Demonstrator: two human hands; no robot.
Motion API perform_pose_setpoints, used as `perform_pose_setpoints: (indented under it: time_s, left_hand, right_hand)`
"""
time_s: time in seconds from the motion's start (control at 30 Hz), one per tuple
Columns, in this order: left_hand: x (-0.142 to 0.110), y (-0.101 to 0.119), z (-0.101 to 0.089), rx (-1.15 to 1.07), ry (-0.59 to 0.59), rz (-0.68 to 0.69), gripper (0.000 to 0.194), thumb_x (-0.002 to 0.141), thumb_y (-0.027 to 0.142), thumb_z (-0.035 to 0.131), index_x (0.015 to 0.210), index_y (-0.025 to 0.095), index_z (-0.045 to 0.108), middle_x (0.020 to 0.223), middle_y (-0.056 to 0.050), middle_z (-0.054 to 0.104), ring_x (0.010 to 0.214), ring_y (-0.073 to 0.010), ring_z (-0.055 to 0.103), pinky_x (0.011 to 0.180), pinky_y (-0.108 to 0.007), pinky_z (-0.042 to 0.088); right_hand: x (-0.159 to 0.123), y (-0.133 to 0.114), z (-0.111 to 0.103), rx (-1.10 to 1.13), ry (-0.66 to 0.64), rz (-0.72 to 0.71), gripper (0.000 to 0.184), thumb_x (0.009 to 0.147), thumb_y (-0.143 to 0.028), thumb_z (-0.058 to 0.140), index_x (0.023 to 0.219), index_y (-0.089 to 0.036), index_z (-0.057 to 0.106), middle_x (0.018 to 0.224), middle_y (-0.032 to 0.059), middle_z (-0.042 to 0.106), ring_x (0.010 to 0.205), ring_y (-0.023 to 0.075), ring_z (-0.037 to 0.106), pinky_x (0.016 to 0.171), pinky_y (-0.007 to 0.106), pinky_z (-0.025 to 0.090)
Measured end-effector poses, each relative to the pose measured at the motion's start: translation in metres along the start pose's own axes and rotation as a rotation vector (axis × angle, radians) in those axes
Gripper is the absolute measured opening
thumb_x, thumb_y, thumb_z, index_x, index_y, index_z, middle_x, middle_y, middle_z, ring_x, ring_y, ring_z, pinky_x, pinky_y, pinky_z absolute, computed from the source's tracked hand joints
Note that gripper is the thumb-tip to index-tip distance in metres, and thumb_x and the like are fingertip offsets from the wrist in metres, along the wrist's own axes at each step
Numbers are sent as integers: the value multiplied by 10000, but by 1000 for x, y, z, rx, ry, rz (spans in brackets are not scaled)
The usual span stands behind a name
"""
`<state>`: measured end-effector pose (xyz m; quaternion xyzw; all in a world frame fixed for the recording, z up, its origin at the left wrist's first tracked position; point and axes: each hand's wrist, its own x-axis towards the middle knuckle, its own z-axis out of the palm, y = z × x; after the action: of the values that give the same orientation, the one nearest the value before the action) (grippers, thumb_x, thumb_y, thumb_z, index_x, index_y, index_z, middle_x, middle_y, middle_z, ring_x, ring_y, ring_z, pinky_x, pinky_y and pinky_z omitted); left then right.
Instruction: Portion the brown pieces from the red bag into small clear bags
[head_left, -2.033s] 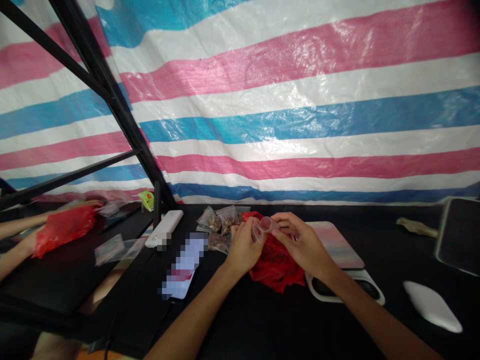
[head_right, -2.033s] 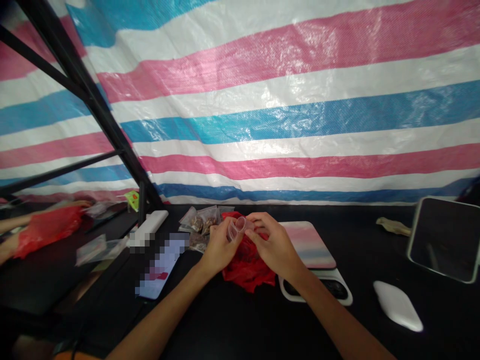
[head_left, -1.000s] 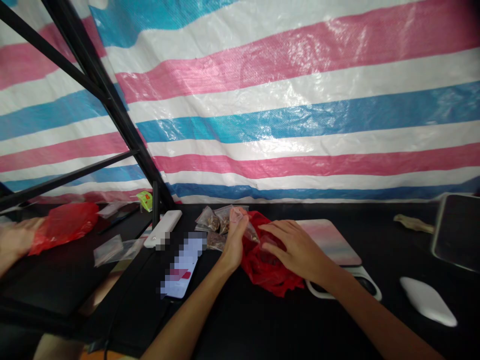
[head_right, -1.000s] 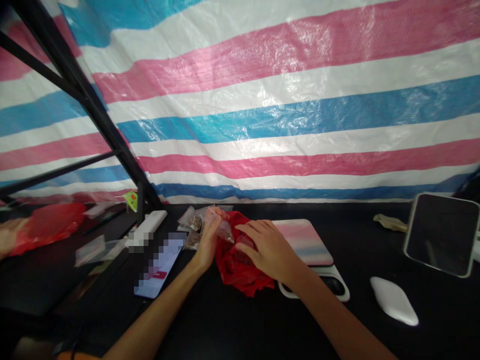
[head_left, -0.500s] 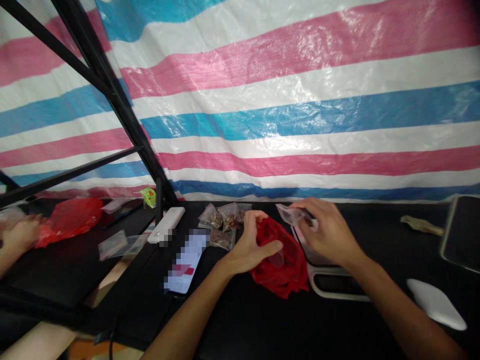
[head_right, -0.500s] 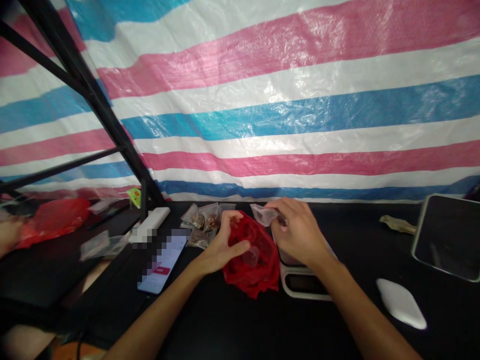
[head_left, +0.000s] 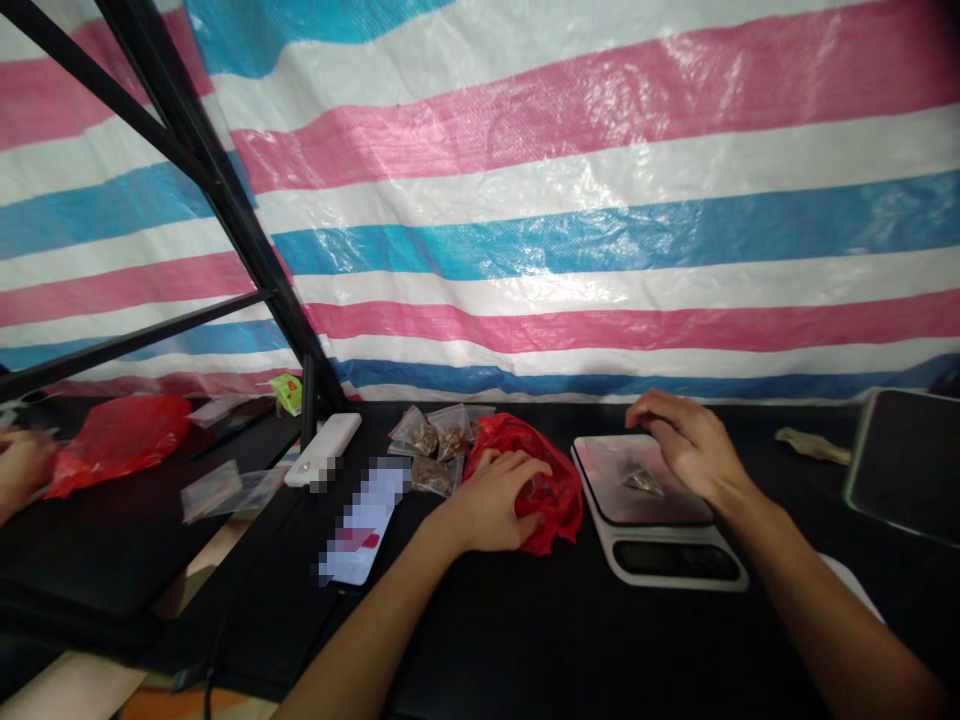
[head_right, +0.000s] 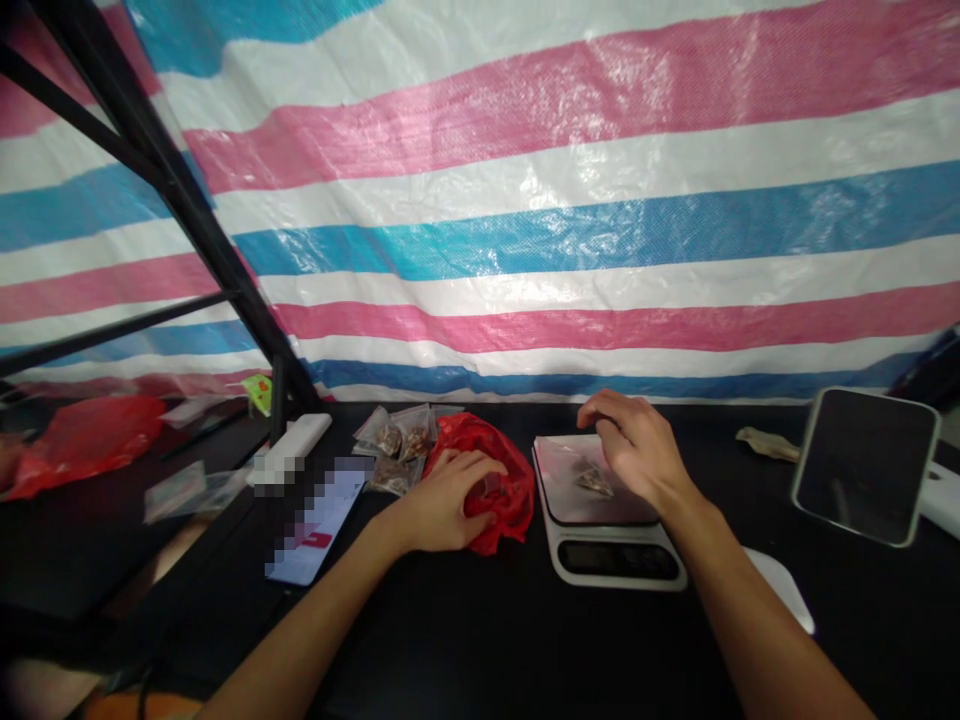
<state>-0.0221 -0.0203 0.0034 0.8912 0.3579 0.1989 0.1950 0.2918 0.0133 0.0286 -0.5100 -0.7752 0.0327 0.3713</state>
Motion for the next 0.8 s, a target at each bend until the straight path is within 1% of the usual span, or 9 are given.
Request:
perform_pose_setpoints:
  time_s: [0.17,0.23,0.27,0.33,0.4,0.5,0.6,0.7,0.8]
  left_hand:
    - [0,4,-7,-3,39,84,528,769,191,692,1286,258,602,1348,-81,614,1250,-280,564,1145,-465,326]
    - [0,6,-9,-5,80,101,523,780,172,670,1292,257,602,1376,-84,594,1278,-275,543,1142,-455,334]
    - [0,8,-9,-4,101,104,500,799,172,657,1289,257,604,1375,-85,593,1284,-271,537,1142,-453,334]
    - [1,9,-11,0,140,104,426,854,194,627,1275,256,610,1347,-87,603,1279,-262,539,1140,-453,338]
    - [1,10,-12,6,177,98,346,907,227,596,1252,250,618,1308,-89,616,1256,-254,548,1127,-449,353]
    - [2,10,-12,19,233,92,292,940,241,573,1226,233,626,1268,-95,622,1220,-248,558,1098,-432,384]
    - [3,8,-11,22,263,99,281,949,224,554,1219,224,630,1238,-98,626,1192,-245,565,1075,-422,406]
    - [3,8,-9,15,272,97,279,955,221,543,1220,222,630,1230,-102,625,1176,-248,569,1064,-425,416]
    - [2,9,-6,9,264,86,277,966,235,534,1225,219,631,1233,-105,619,1174,-250,569,1061,-426,418]
  right_hand:
    - [0,6,-5,131,2,50,184,804,-225,483,778,-250,664,859,31,701,829,253,633,781,368,438]
    - [1,6,-6,239,-49,81,195,748,-215,500,813,-247,681,887,39,710,894,271,646,827,380,453]
    - [1,6,-7,301,-92,97,238,714,-210,507,853,-245,697,921,44,720,943,285,650,863,392,460]
    - [2,7,-8,430,-191,119,366,672,-218,511,968,-245,725,1040,58,738,1078,320,641,965,426,452]
    - [1,8,-9,535,-300,117,464,682,-247,519,1092,-253,734,1214,64,723,1248,353,583,1094,463,391]
    - [-2,9,-10,612,-445,117,539,707,-292,553,1221,-279,713,1450,42,617,1432,377,440,1203,483,285]
    - [-4,8,-12,624,-506,169,583,698,-287,574,1271,-290,684,1508,37,568,1443,390,425,1189,491,322]
    - [-4,3,-13,610,-508,196,574,691,-273,570,1253,-277,683,1439,47,617,1367,386,509,1154,477,379]
    - [-2,-5,-12,602,-521,180,521,717,-293,591,1226,-265,696,1397,58,643,1309,378,560,1100,450,442]
